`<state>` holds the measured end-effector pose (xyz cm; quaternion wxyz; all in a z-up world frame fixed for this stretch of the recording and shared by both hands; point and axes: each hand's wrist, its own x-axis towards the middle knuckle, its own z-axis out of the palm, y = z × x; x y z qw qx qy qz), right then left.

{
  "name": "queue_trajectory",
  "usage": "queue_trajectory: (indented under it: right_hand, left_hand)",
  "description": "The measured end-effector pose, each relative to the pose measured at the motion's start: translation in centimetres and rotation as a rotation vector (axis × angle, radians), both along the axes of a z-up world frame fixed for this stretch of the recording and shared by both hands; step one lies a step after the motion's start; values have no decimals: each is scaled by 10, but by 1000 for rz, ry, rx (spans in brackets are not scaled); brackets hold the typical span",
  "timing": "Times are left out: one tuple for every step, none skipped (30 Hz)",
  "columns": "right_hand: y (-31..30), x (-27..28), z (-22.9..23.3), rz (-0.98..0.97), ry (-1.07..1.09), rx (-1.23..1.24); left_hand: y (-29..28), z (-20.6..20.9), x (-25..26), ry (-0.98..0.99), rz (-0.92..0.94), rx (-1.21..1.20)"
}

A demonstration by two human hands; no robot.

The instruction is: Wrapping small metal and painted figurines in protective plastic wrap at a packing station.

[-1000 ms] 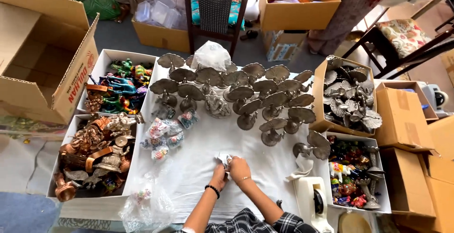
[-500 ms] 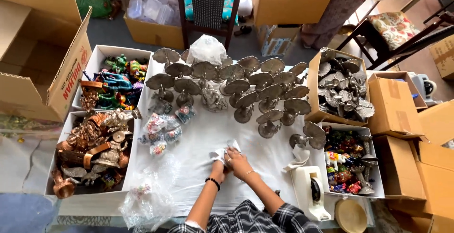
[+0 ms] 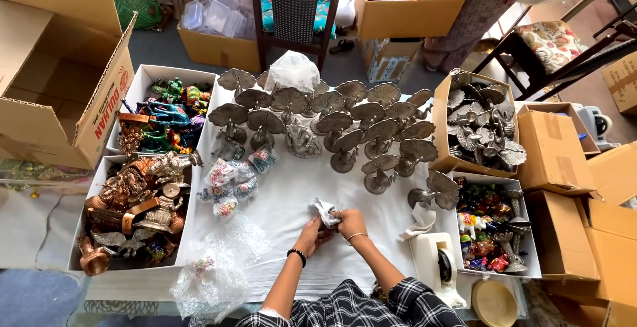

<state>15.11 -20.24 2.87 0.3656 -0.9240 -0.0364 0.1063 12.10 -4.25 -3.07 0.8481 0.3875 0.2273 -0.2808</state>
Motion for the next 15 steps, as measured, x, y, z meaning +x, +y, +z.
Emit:
queue_trajectory:
  right_hand:
    - [2, -1, 0, -19, -65, -49]
    - [-1, 0, -10, -18, -65, -50]
    - [-4, 3, -19, -17, -130, -70]
    - [-7, 5, -28, -17, -195, -91]
    - [-7, 10, -18, -13, -199, -90]
    - [-7, 15, -9, -39, -166, -83]
    - [-8, 16, 0, -67, -127, -75]
    - [-10, 17, 1, -68, -126, -75]
    - [-13, 17, 2, -102, -89, -87]
    - [-15, 18, 3, -136, -52, -100]
    - [-17, 17, -2, -139, -52, -101]
    - [-18, 16, -7, -142, -53, -81]
    - [-20, 16, -12, -144, -55, -61]
    - [-19, 16, -10, -145, -56, -62]
    - [-18, 15, -9, -106, 0, -42]
  left_hand:
    - [1, 6, 0, -18, -13, 25]
    - [1, 9, -2, -18, -12, 24]
    - [2, 13, -3, -29, -32, 24]
    - [3, 16, -4, -40, -53, 25]
    - [4, 23, -2, -44, -49, 25]
    - [4, 29, -1, -48, -70, 43]
    - [4, 35, -3, -46, -95, 61]
    - [4, 42, -3, -45, -95, 62]
    - [3, 48, -2, -49, -117, 120]
    - [2, 55, -1, -53, -138, 177]
    - [1, 49, -1, -54, -141, 177]
    - [0, 43, 0, -53, -131, 206]
    - [-1, 37, 1, -53, -119, 235]
    - [0, 27, 3, -54, -120, 234]
    - [1, 16, 4, -49, -96, 205]
